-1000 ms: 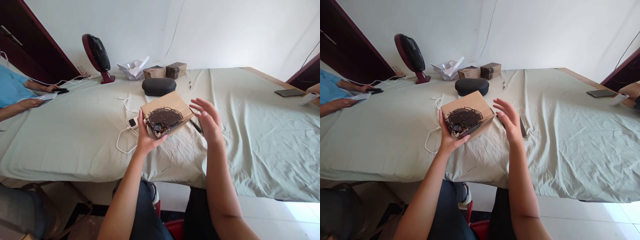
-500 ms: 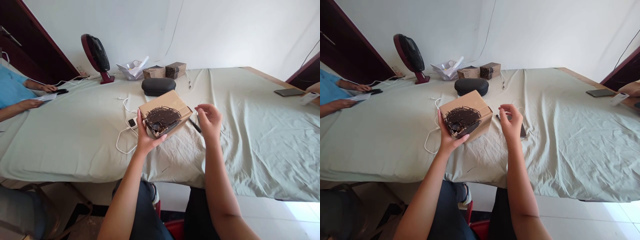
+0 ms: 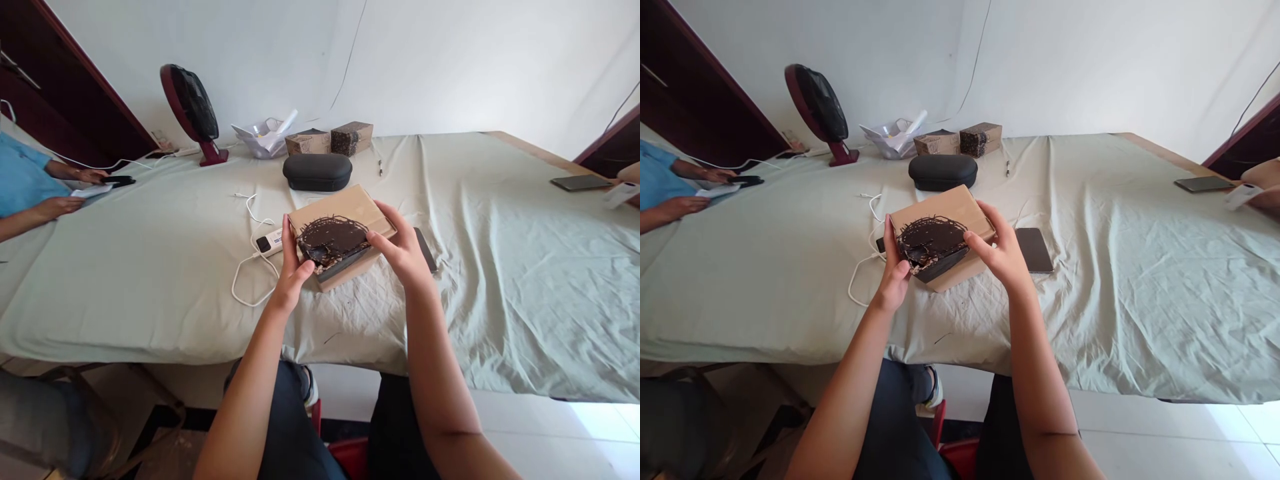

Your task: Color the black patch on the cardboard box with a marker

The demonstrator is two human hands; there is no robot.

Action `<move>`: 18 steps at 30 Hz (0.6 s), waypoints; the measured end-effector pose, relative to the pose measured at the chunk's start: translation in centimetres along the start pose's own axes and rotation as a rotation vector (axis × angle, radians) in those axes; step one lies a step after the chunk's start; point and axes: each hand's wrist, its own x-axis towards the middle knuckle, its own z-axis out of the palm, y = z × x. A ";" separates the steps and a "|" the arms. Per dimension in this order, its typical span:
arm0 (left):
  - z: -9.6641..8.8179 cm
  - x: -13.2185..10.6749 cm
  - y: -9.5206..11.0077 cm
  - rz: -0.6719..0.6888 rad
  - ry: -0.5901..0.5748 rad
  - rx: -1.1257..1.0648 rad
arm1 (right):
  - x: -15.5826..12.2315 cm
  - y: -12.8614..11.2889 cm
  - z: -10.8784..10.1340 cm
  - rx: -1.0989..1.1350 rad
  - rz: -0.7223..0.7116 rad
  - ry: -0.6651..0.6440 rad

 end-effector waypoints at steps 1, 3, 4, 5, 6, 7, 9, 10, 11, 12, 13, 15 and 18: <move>0.3 0.0 0.5 -0.032 0.054 -0.021 | 0.0 -0.1 0.0 -0.014 0.003 -0.014; 0.8 0.1 1.3 -0.108 0.148 -0.039 | -0.2 -0.6 0.0 -0.045 -0.004 -0.039; 1.0 0.1 1.6 -0.139 0.188 -0.040 | -0.2 -0.9 0.1 -0.060 -0.020 -0.046; 1.1 0.2 1.8 -0.158 0.227 -0.029 | -0.3 -1.2 0.2 -0.072 -0.044 -0.049; 1.1 0.2 1.9 -0.161 0.269 -0.003 | -0.4 -1.5 0.3 -0.079 -0.072 -0.054; 1.1 0.3 1.9 -0.154 0.311 0.033 | -0.4 -1.7 0.4 -0.081 -0.098 -0.060; 0.8 0.4 1.8 -0.135 0.374 0.101 | -0.5 -1.7 0.6 -0.063 -0.129 -0.079; 0.6 0.4 1.7 -0.132 0.389 0.122 | -0.4 -1.4 0.7 -0.039 -0.125 -0.086; 0.5 0.5 1.6 -0.132 0.393 0.132 | -0.3 -0.9 0.7 -0.007 -0.107 -0.083; 0.3 0.5 1.6 -0.134 0.392 0.132 | -0.1 0.0 0.7 0.028 -0.075 -0.062; 0.2 0.6 1.5 -0.139 0.390 0.123 | 0.2 1.0 0.6 0.050 -0.030 -0.029; 0.0 0.7 1.4 -0.148 0.393 0.091 | 0.8 3.6 0.5 0.005 0.085 0.083; -0.2 0.7 1.3 -0.168 0.381 0.038 | 1.2 7.2 0.5 -0.435 0.343 0.091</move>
